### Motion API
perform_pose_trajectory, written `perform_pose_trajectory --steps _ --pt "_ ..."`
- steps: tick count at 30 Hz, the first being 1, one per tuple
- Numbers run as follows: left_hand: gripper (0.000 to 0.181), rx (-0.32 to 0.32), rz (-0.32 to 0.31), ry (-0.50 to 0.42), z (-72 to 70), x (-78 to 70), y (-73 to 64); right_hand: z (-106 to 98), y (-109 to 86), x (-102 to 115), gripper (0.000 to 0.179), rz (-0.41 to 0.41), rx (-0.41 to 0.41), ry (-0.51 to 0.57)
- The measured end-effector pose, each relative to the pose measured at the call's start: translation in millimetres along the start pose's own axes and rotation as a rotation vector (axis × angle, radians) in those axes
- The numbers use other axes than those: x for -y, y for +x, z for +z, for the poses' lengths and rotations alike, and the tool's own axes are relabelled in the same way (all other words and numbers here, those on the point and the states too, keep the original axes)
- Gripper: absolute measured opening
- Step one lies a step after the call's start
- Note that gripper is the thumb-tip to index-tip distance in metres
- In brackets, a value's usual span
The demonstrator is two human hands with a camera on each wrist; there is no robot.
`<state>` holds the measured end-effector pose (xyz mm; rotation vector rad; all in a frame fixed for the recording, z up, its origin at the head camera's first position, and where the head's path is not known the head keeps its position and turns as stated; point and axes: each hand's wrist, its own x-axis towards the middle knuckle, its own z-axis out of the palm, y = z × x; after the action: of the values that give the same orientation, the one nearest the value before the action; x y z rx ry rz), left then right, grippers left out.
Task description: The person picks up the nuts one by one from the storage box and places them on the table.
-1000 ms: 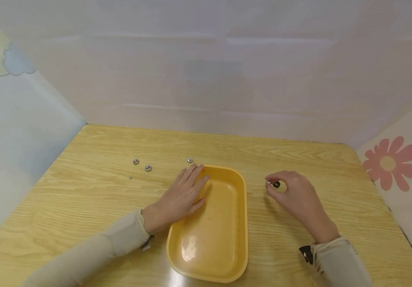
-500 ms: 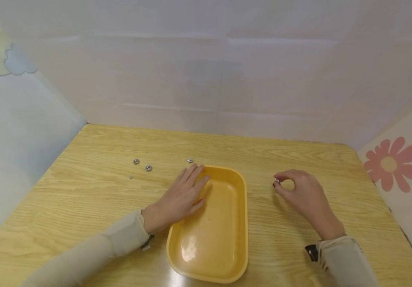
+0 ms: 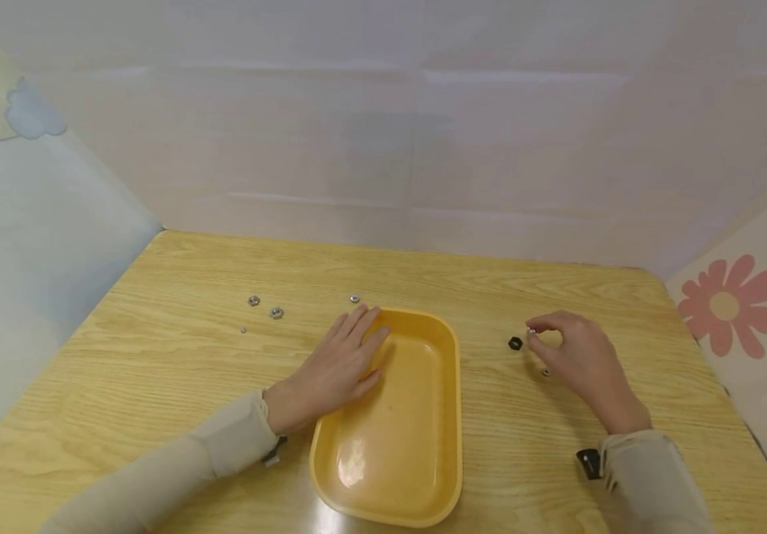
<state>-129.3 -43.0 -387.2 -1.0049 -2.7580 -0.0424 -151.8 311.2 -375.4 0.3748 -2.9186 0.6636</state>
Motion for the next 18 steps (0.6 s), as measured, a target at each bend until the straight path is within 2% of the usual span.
perform_pose_trajectory --steps 12,18 --pt "0.056 0.009 -0.006 -0.005 -0.6 -0.1 -0.4 0.0 1.3 -22.5 0.030 0.061 0.076 -0.027" --pt "0.057 0.024 -0.010 -0.009 -0.7 0.0 0.0 -1.0 0.6 -33.0 0.034 0.115 0.139 -0.045"
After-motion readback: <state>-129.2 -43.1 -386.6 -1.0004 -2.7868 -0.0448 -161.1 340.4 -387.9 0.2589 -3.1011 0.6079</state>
